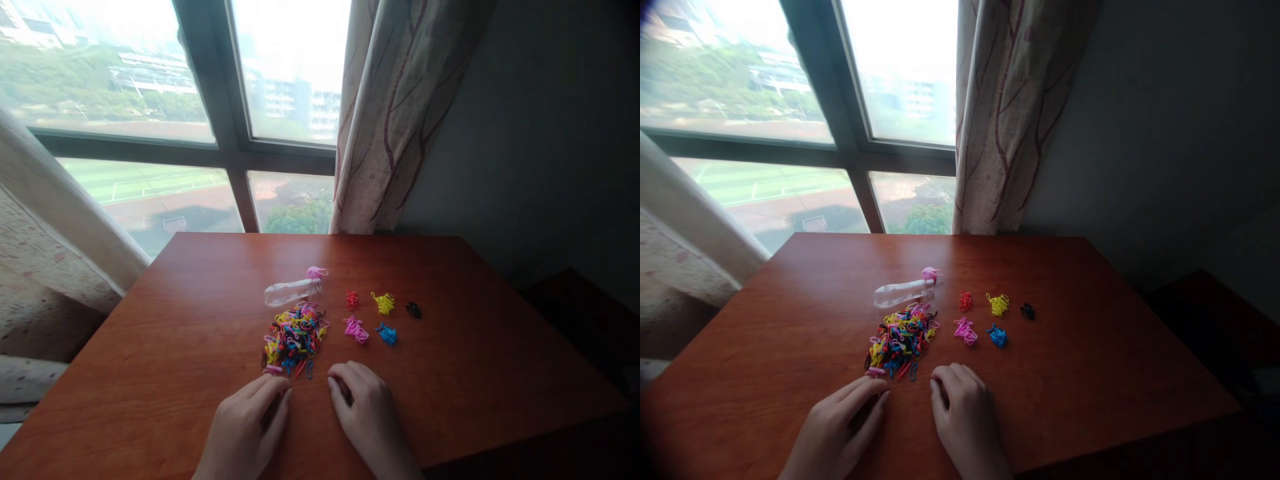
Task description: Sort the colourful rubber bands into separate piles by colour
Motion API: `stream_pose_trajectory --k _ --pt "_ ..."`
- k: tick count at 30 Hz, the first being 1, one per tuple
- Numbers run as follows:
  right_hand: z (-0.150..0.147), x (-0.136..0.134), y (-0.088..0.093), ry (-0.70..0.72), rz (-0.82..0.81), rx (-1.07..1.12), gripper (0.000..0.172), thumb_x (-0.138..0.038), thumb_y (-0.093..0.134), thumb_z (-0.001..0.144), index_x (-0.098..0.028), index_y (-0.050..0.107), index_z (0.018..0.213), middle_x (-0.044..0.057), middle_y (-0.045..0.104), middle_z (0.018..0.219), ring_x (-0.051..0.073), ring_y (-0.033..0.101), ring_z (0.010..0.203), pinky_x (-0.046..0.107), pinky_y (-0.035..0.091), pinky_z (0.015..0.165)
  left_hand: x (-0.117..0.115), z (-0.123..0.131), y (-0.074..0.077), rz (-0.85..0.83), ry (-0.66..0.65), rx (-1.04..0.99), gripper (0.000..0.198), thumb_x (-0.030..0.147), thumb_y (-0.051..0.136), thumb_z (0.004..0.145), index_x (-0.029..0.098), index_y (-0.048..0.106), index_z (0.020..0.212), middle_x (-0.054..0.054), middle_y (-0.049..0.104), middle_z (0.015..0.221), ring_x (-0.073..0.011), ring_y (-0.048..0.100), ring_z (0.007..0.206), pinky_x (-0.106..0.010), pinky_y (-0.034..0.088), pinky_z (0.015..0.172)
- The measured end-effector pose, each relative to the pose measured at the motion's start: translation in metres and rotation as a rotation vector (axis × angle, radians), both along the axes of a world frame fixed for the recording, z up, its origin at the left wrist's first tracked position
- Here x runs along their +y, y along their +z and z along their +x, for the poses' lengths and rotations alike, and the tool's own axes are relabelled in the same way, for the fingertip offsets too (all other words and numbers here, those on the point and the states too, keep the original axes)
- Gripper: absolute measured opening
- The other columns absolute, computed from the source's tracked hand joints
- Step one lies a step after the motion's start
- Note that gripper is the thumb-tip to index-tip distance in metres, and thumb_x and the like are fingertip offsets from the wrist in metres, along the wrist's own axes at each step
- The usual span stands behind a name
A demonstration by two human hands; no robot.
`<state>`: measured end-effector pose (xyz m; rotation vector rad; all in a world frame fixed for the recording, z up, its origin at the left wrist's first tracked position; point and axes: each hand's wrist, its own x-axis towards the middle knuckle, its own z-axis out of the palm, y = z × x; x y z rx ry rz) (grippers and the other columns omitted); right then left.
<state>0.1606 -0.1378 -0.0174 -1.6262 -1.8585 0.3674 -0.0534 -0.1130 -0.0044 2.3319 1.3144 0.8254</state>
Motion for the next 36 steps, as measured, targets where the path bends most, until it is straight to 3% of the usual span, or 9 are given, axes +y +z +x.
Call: stream_pose_trajectory --k 11,19,23,28,36 --pt "-0.03 0.008 -0.001 -0.052 -0.021 -0.049 0.01 -0.016 0.062 0.086 -0.024 0.059 0.081 -0.002 0.061 0.071 0.017 0.057 0.065 0.028 0.031 0.061 0.003 0.005 -0.002 -0.109 -0.003 0.009 0.018 0.022 0.047 0.095 0.024 0.064 0.091 -0.002 0.071 0.088 -0.0155 0.069 0.075 -0.022 0.052 0.069" --pt "-0.027 0.006 -0.003 -0.048 0.048 -0.059 0.015 -0.01 0.055 0.085 -0.023 0.059 0.078 -0.001 0.061 0.069 0.016 0.058 0.064 0.026 0.034 0.06 0.004 0.005 -0.001 -0.092 0.0 0.012 0.019 0.022 0.047 0.094 0.024 0.065 0.089 -0.003 0.071 0.084 -0.0156 0.069 0.072 -0.022 0.052 0.066" --pt "-0.023 0.004 -0.003 -0.051 0.037 0.066 0.015 -0.013 0.054 0.087 -0.023 0.062 0.08 -0.001 0.063 0.069 0.016 0.06 0.063 0.024 0.039 0.059 0.004 0.005 -0.001 -0.083 -0.005 0.004 0.019 0.021 0.047 0.094 0.024 0.064 0.089 -0.002 0.072 0.085 -0.0149 0.069 0.072 -0.02 0.052 0.066" --pt "-0.002 -0.002 -0.003 -0.14 -0.022 0.309 0.016 -0.025 0.056 0.092 -0.021 0.069 0.084 0.001 0.067 0.071 0.013 0.059 0.056 0.021 0.044 0.052 0.004 0.006 0.001 -0.062 -0.005 0.02 0.018 0.021 0.048 0.094 0.025 0.064 0.088 -0.001 0.072 0.085 -0.0152 0.07 0.074 -0.021 0.052 0.066" --pt "0.067 -0.009 -0.008 -0.403 0.012 0.333 0.034 -0.05 0.062 0.087 -0.018 0.073 0.084 0.006 0.071 0.073 0.018 0.066 0.062 0.024 0.052 0.057 0.004 0.005 -0.002 -0.064 -0.004 0.056 0.017 0.02 0.048 0.094 0.026 0.063 0.088 0.0 0.071 0.085 -0.0158 0.069 0.074 -0.023 0.05 0.065"
